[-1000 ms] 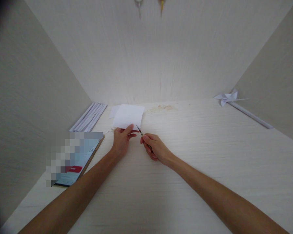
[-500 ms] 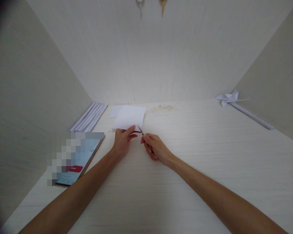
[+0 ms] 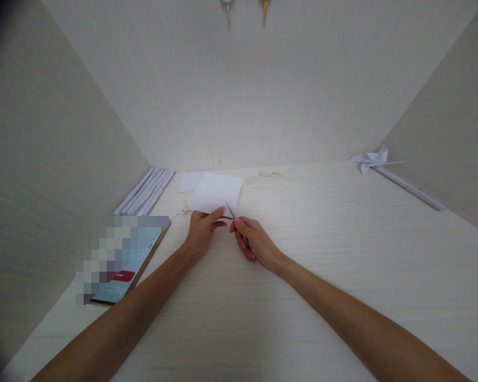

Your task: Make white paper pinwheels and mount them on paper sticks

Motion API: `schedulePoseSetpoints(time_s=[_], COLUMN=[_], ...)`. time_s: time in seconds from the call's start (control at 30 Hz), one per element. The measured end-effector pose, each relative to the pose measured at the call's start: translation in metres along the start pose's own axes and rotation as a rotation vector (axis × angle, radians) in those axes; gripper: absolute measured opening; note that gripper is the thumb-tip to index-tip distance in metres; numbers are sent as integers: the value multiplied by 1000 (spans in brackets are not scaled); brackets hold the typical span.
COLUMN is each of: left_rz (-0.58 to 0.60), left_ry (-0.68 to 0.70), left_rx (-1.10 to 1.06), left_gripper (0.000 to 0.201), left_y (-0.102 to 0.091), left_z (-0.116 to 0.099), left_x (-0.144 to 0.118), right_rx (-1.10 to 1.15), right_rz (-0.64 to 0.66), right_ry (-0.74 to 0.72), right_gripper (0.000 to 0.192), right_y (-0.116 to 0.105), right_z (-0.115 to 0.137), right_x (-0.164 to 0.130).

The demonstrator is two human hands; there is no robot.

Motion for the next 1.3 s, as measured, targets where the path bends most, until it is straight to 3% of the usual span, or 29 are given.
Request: schedulePoseSetpoints(time_s=[0.53, 0.77, 0.93, 1.3], left_rz=[6, -116, -208, -214], left_ry=[-55, -43, -7, 14], left_rx=[-62, -270, -276, -205], left_gripper=[19, 22, 27, 24], left_y=[1, -4, -6, -7], left_z=[1, -4, -3, -2], left_x=[1, 4, 5, 4], right_rx=[-21, -66, -79, -65], right_rz=[-35, -4, 4, -2], right_ry=[-8, 22, 37, 43], right_gripper=[23, 22, 21, 20], right_y=[1, 0, 0, 0], right_z=[2, 0, 0, 1], right_x=[0, 0, 0, -1])
Point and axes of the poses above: each hand's wrist, its own x-axis towards the middle knuckle, its own y-axis out of the palm, z = x × y, the point moved 3 cm from there along x, towards the middle knuckle, and after that the axes turned 2 degrees about -z, right-handed, at the moved point
